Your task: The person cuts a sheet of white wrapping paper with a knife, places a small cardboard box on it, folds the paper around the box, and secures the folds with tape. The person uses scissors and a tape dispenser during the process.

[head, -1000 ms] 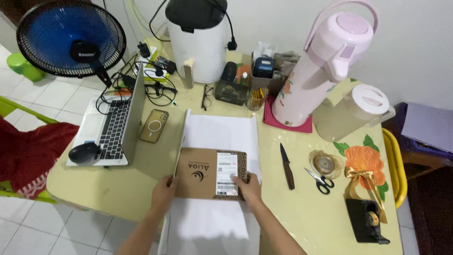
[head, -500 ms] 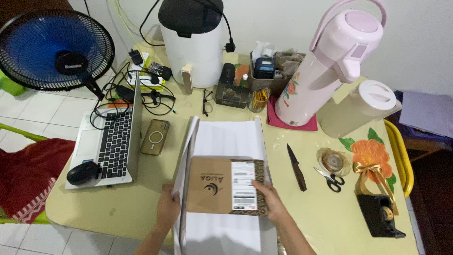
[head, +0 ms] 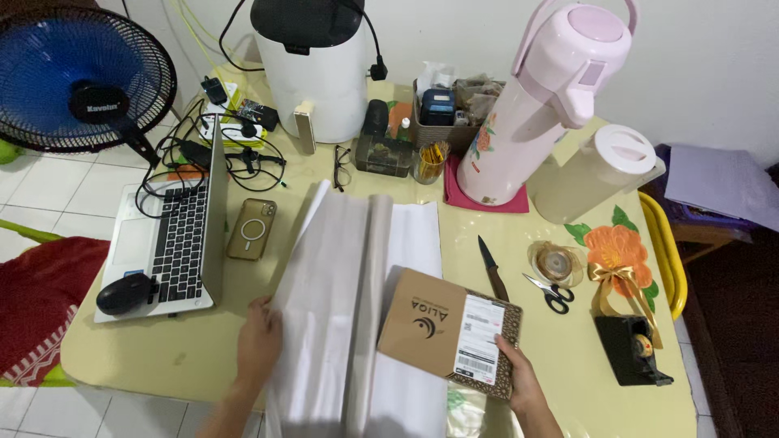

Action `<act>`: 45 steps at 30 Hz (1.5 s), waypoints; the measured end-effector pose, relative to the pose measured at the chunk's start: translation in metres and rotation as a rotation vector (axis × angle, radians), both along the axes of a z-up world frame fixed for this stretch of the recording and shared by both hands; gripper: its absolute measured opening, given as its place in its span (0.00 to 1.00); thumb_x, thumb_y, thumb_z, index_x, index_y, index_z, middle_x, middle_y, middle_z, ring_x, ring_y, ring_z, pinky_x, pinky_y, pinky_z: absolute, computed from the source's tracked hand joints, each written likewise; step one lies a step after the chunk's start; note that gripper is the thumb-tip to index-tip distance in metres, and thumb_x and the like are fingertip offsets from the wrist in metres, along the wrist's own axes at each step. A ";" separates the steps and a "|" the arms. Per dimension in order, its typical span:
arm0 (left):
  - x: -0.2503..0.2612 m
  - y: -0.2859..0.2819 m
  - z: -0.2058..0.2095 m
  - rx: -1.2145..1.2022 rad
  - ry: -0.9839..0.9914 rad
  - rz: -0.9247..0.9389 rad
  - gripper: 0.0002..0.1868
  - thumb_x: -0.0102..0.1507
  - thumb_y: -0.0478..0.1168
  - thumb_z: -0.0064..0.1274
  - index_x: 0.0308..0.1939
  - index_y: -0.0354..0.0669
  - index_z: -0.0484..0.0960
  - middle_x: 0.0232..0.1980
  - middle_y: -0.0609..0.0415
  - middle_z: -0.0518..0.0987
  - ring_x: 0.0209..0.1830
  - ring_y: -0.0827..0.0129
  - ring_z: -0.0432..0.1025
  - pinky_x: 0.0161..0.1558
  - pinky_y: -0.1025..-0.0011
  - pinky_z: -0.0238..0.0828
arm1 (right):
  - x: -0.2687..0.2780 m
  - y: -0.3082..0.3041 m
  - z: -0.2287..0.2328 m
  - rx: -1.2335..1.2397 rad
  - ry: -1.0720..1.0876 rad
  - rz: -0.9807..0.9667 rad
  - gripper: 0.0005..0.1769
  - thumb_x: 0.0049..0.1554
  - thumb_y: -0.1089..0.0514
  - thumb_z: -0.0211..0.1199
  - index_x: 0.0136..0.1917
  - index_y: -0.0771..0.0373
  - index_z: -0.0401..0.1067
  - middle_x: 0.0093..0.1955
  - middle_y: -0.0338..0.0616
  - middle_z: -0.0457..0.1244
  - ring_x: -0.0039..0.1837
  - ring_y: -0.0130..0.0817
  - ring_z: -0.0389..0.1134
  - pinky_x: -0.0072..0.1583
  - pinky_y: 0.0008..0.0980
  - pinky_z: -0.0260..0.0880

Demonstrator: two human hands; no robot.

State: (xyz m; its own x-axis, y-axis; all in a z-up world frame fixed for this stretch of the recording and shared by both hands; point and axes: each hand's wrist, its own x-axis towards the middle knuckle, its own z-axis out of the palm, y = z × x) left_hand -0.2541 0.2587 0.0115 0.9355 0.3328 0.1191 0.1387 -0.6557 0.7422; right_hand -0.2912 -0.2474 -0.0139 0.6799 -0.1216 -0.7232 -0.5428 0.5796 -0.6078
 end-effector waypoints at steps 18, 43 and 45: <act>0.014 -0.018 0.196 0.281 -0.281 0.086 0.06 0.65 0.36 0.54 0.44 0.40 0.83 0.33 0.43 0.82 0.32 0.50 0.79 0.35 0.58 0.73 | -0.006 -0.029 -0.010 0.006 -0.086 -0.089 0.28 0.61 0.47 0.56 0.67 0.68 0.67 0.60 0.53 0.69 0.56 0.41 0.73 0.57 0.42 0.75; 0.005 -0.055 0.229 0.313 -0.171 0.037 0.09 0.66 0.38 0.52 0.46 0.40 0.84 0.38 0.42 0.85 0.36 0.53 0.80 0.38 0.60 0.75 | 0.062 0.248 0.008 -0.583 -0.589 0.875 0.22 0.62 0.57 0.55 0.68 0.68 0.63 0.51 0.45 0.66 0.52 0.31 0.69 0.53 0.30 0.72; 0.004 -0.050 0.231 0.149 -0.081 0.062 0.10 0.68 0.39 0.50 0.48 0.39 0.83 0.37 0.43 0.85 0.34 0.61 0.81 0.38 0.65 0.76 | 0.077 0.279 -0.023 -0.473 -0.347 0.855 0.22 0.69 0.49 0.48 0.69 0.65 0.60 0.50 0.40 0.65 0.49 0.29 0.69 0.50 0.26 0.73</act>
